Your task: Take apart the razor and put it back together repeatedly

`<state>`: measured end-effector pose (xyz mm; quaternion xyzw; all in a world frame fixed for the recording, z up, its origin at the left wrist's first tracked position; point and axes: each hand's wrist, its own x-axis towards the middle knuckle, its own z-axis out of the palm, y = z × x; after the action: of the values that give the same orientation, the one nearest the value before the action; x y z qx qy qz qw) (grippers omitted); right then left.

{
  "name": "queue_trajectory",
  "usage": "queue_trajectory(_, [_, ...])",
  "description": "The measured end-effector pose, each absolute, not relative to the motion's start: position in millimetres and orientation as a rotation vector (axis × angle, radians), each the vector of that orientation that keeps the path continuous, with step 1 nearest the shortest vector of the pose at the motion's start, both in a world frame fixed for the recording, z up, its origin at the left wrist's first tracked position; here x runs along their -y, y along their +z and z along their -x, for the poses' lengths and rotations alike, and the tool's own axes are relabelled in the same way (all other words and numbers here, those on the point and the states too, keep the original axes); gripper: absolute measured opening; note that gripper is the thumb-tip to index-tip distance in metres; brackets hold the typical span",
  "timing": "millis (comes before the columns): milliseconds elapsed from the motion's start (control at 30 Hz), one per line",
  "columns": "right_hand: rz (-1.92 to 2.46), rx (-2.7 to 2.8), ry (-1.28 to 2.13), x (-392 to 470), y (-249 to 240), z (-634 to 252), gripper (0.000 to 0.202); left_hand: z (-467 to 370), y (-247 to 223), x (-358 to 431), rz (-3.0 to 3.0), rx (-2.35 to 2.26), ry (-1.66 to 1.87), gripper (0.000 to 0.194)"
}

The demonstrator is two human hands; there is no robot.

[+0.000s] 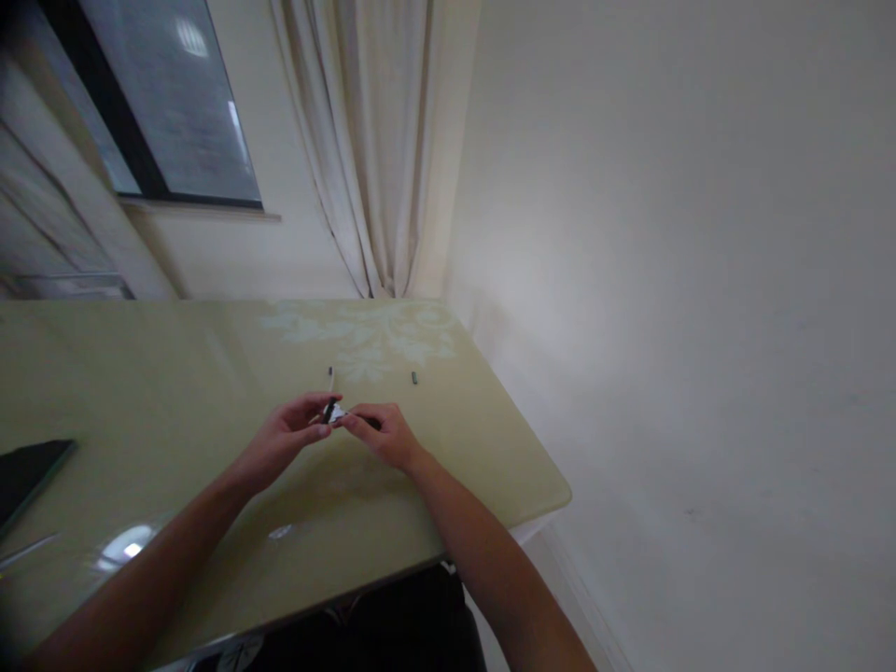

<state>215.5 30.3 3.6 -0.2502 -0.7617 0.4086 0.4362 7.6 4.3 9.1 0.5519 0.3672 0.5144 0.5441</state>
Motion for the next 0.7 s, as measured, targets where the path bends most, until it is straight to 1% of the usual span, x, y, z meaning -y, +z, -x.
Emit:
queue_trajectory(300, [0.624,1.903,0.979,-29.9,4.4,-216.6,0.047,-7.5,10.6,-4.5,-1.350,-0.898,1.195,0.047])
queue_trajectory(433, [0.592,1.913,0.973,-29.7,5.7,-218.1,0.042,-5.5,13.1,-3.9,-1.431,-0.928,1.177,0.045])
queue_trajectory(600, [0.635,1.976,0.945,-30.1,8.7,-221.2,0.043,-1.5,19.6,-3.6,-1.574,-0.961,1.197,0.041])
queue_trajectory(700, [0.666,2.009,0.913,-31.2,8.7,-222.8,0.044,-0.1,24.6,-3.9,-1.661,-0.986,1.227,0.041])
